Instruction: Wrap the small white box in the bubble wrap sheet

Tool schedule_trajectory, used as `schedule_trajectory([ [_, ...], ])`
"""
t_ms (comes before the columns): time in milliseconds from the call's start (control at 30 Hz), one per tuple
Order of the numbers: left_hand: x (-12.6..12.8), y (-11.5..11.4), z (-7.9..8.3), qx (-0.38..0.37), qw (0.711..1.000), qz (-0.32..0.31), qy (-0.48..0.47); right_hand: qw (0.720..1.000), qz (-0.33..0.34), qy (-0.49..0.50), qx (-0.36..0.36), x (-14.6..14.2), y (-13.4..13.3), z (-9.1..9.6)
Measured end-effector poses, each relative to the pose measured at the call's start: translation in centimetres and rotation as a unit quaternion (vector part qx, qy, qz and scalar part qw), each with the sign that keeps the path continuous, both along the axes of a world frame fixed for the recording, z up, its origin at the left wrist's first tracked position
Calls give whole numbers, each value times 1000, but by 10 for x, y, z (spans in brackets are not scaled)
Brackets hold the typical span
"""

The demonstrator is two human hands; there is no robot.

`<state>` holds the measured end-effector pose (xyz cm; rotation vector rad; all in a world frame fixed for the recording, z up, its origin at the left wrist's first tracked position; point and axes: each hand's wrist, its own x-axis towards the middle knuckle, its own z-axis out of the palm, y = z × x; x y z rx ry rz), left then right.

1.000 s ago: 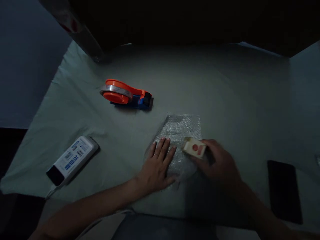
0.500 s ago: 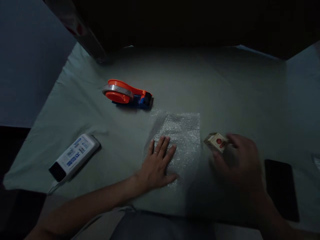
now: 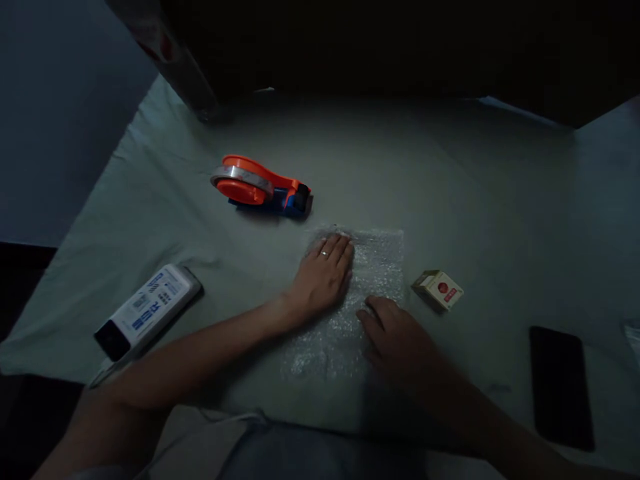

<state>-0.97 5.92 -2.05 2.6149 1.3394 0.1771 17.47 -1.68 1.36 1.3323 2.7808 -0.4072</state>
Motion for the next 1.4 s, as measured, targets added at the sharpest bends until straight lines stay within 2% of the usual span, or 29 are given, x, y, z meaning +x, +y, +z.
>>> schedule_trajectory([
  [133,5,12,-5,-2,998,52,23,1000,-15,16,13,-1,0,-2],
  [500,-4,33,-5,3,998,65,-20,999,-25,19,-26,0,0,-3],
  [633,-6,31,-2,3,998,58,-26,999,-29,26,-23,1,1,-1],
  [733,-8,15,4,5,998,38,-40,999,-25,25,-30,1,0,-1],
  [800,-10,-4,8,-18,998,-12,-57,999,-26,36,-24,2,-3,-4],
  [900,-11,-40,9,-55,988,-126,-73,997,-26,72,4,7,-11,-13],
  [967,-12,-63,7,-71,980,-170,-74,995,-12,99,18,13,-16,-18],
  [1067,-13,-83,5,-86,981,-163,-53,991,-15,126,36,30,-17,-13],
  [1133,-13,-89,5,-75,981,-167,-59,982,-69,147,98,45,-11,-5],
  [1233,-14,-95,8,-46,971,-222,-78,959,-197,117,168,68,3,3],
  [1300,-14,-98,10,-38,964,-256,-66,953,-248,86,154,81,9,-1],
  [1400,-11,-101,10,-55,962,-266,-28,948,-290,84,104,93,14,-14],
])
